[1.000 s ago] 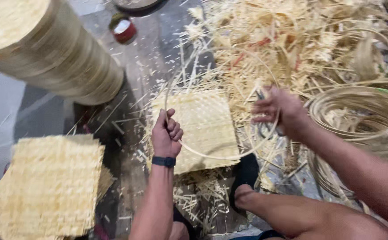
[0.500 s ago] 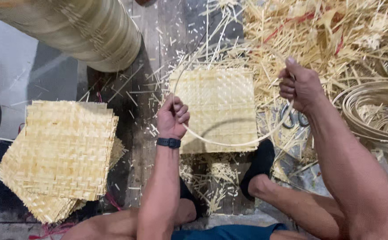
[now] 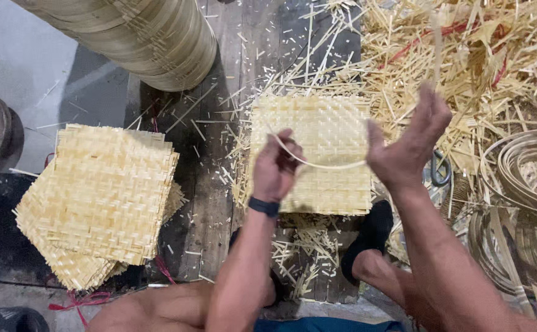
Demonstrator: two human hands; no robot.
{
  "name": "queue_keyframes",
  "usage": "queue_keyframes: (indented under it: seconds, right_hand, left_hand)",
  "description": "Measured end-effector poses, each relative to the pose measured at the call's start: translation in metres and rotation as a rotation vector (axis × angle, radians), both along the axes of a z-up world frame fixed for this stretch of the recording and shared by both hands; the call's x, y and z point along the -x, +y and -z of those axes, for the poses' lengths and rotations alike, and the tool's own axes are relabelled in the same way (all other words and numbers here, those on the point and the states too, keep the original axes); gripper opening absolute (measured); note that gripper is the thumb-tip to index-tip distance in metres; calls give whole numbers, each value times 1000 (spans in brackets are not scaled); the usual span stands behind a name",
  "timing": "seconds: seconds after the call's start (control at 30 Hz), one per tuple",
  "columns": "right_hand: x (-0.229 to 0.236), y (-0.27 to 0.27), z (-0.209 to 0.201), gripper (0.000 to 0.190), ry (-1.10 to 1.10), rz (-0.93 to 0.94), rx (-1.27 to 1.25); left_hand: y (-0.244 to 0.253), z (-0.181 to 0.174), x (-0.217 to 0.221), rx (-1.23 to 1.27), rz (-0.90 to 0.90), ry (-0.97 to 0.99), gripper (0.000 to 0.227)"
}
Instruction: The person uses shears to trim the edges of woven bamboo mats placed on a circular wooden mold. They repeatedly pick up a mat, position it on the mold, cut the excess material, and stack the finished pieces.
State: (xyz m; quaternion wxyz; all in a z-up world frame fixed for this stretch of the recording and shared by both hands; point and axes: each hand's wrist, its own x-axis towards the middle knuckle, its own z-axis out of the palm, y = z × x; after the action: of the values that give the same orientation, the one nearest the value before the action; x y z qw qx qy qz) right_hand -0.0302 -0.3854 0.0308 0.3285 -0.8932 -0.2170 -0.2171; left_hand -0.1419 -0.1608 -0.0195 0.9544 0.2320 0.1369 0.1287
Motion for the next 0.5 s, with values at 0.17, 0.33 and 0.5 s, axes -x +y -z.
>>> queue_keyframes:
  seconds: [0.17, 0.33, 0.5]
  right_hand:
    - [1, 20, -63, 127, -131, 18, 422]
    - [-12, 42, -91, 115, -325, -430, 519]
    - [9, 69, -89, 53, -197, -587, 695]
  left_hand:
    - [56, -41, -6, 4, 8, -166, 42]
    - [51, -83, -1, -458, 360, 107, 32]
    - [28, -104, -1, -489, 582, 279, 39]
